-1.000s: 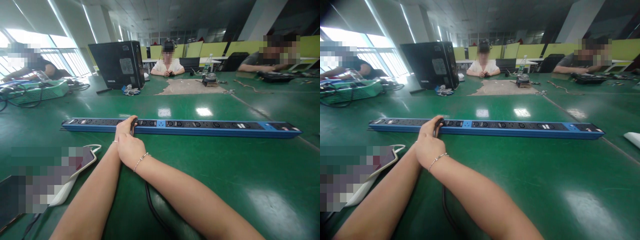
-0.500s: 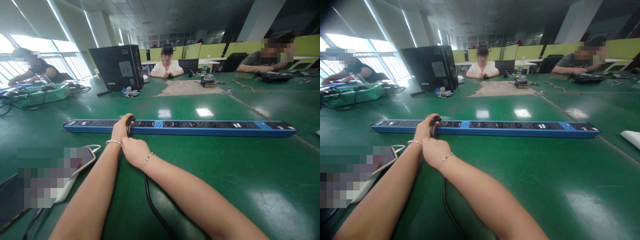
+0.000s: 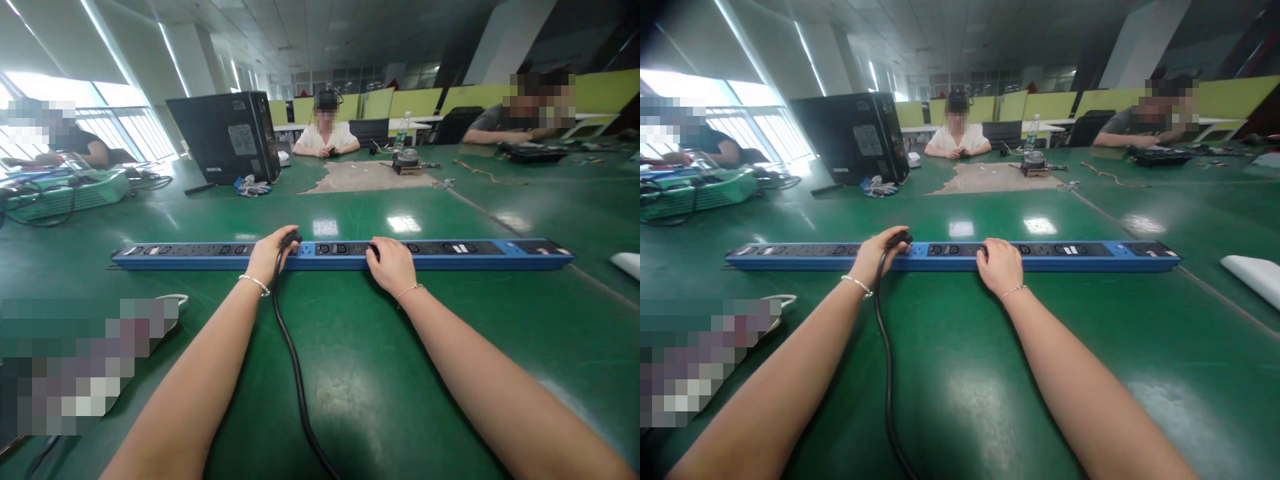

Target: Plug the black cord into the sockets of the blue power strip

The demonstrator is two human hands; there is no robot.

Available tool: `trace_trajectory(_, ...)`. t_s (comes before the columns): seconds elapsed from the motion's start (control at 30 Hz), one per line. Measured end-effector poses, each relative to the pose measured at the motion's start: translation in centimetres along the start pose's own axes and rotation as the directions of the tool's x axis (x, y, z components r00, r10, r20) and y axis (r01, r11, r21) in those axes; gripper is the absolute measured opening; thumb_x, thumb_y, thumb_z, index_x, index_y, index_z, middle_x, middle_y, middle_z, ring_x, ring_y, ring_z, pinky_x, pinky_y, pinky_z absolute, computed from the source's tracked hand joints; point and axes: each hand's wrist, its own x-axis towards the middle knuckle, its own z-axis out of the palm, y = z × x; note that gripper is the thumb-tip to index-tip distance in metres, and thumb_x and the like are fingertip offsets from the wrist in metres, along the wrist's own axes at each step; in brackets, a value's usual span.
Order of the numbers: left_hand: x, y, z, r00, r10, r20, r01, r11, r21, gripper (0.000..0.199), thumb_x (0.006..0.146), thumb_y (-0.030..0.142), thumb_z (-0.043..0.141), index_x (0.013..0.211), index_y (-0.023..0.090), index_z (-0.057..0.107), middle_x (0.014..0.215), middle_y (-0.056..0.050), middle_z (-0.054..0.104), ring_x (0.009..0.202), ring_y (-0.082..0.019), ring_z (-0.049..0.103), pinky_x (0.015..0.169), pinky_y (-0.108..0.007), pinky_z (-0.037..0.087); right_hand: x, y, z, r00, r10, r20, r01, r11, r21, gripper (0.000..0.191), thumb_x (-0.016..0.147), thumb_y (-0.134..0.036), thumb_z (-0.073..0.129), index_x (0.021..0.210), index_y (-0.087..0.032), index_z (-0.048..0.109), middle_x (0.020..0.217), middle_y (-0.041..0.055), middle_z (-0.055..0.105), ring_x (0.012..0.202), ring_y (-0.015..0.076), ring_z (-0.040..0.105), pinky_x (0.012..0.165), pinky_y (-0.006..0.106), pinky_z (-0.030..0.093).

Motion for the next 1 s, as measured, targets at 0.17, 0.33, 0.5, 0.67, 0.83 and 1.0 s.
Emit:
trace_trajectory(0.17,0.7,0.2,2.6,0.998,-0.003,0.070,-0.002,0.998,0.070,0.036,0.085,0.030,0.053,0.121,0.024,0.057,0.109,-0.005,0.069,0.099,-0.021,0.065,0.089,-0.032,0.048,0.1,-0.1,0.3,0.997,0.078,0.024,-0.078,0.997,0.005,0.028,0.086,-0.027,0.043,0.101,-0.018,0.065,0.111,0.0093,0.067,0.105,0.0249,0.057,0.091,0.039,0.038)
trace_trajectory(0.33,0.2,0.4,2.8,0.995,0.041,0.088,-0.056,0.983,0.175,0.035,0.087,0.034,0.049,0.120,0.025,0.057,0.108,-0.006,0.069,0.097,-0.022,0.065,0.087,-0.032,0.048,0.3,-0.6,0.3,0.991,0.133,0.028,-0.133,0.991,0.010,0.026,0.085,-0.024,0.044,0.098,-0.019,0.065,0.110,0.0083,0.067,0.104,0.0259,0.056,0.091,0.041,0.037)
trace_trajectory(0.5,-0.3,1.0,2.8,0.986,0.130,0.109,-0.153,0.958,0.244,0.034,0.090,0.034,0.044,0.120,0.025,0.056,0.111,-0.005,0.068,0.100,-0.021,0.062,0.089,-0.032,0.045,0.2,-1.2,0.3,0.995,0.098,0.011,-0.099,0.992,0.073,0.028,0.083,-0.019,0.044,0.101,-0.016,0.065,0.114,0.0113,0.065,0.107,0.0263,0.056,0.095,0.043,0.039)
trace_trajectory(0.67,-0.8,0.2,3.0,0.981,0.159,0.108,-0.180,0.956,0.230,0.041,0.089,0.036,0.042,0.129,0.026,0.047,0.124,-0.005,0.061,0.112,-0.021,0.057,0.097,-0.036,0.040,0.5,-5.9,0.9,0.973,-0.227,0.039,0.206,0.935,0.289,0.044,0.083,-0.015,0.041,0.126,-0.010,0.053,0.131,0.0129,0.054,0.122,0.0197,0.047,0.106,0.037,0.035)
trace_trajectory(0.83,-1.4,-0.8,3.7,0.980,0.142,0.142,-0.182,0.924,0.336,0.071,0.078,0.023,0.049,0.141,0.005,0.023,0.131,-0.020,0.053,0.118,-0.025,0.054,0.104,-0.041,0.033,1.7,-11.5,3.4,0.953,-0.256,0.162,0.181,0.911,0.371,0.054,0.085,-0.022,0.049,0.138,-0.015,0.041,0.139,0.0140,0.047,0.125,0.0206,0.045,0.104,0.037,0.038)
trace_trajectory(1.0,-1.5,-0.5,4.0,0.985,0.119,0.126,-0.161,0.897,0.413,0.055,0.082,0.028,0.048,0.132,0.005,0.040,0.133,-0.021,0.052,0.128,-0.028,0.044,0.105,-0.040,0.032,3.8,-12.7,3.2,0.992,-0.115,0.054,0.087,0.923,0.375,0.037,0.093,-0.022,0.037,0.125,-0.020,0.055,0.123,0.0064,0.060,0.111,0.0154,0.057,0.096,0.029,0.045)
